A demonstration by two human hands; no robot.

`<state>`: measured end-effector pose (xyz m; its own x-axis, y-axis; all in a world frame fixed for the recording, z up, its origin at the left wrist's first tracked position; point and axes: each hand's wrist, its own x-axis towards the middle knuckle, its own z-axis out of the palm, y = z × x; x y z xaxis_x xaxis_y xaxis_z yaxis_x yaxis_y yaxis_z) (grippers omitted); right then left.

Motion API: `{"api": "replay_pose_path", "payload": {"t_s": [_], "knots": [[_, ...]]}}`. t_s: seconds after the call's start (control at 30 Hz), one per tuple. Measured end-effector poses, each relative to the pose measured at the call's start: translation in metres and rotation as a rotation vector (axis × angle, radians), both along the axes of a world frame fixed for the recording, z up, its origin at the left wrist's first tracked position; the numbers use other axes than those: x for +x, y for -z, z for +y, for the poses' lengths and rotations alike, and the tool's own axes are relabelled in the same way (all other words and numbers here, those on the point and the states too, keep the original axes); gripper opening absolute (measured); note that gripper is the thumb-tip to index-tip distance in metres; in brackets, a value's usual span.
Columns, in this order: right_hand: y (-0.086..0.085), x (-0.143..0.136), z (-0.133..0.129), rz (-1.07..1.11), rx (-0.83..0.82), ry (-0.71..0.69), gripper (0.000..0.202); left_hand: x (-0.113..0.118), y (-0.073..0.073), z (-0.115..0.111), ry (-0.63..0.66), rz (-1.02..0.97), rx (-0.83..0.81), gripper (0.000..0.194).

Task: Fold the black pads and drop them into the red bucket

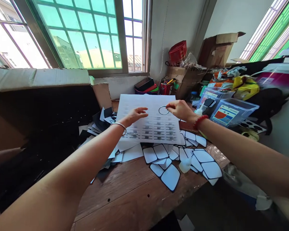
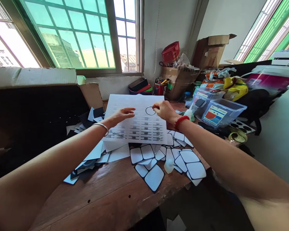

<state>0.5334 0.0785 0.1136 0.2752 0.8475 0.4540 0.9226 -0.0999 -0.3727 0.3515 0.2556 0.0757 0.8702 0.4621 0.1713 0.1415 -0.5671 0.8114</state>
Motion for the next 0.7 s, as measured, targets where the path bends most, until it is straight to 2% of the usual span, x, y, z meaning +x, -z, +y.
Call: {"api": "replay_pose_path", "payload": {"t_s": [0.1, 0.2, 0.47, 0.7], "knots": [[0.005, 0.012, -0.021, -0.158, -0.037, 0.032, 0.018, 0.004, 0.004, -0.004, -0.041, 0.085, 0.115, 0.064], [0.011, 0.013, -0.031, -0.277, -0.093, 0.058, 0.021, 0.008, 0.007, -0.009, -0.106, 0.167, 0.254, 0.064], [0.027, 0.004, -0.022, -0.449, -0.305, 0.080, 0.021, 0.013, 0.010, -0.024, -0.175, 0.283, 0.489, 0.064], [0.038, 0.010, -0.022, -0.480, -0.295, 0.098, 0.024, 0.014, 0.013, -0.029, -0.201, 0.303, 0.560, 0.066]]}}
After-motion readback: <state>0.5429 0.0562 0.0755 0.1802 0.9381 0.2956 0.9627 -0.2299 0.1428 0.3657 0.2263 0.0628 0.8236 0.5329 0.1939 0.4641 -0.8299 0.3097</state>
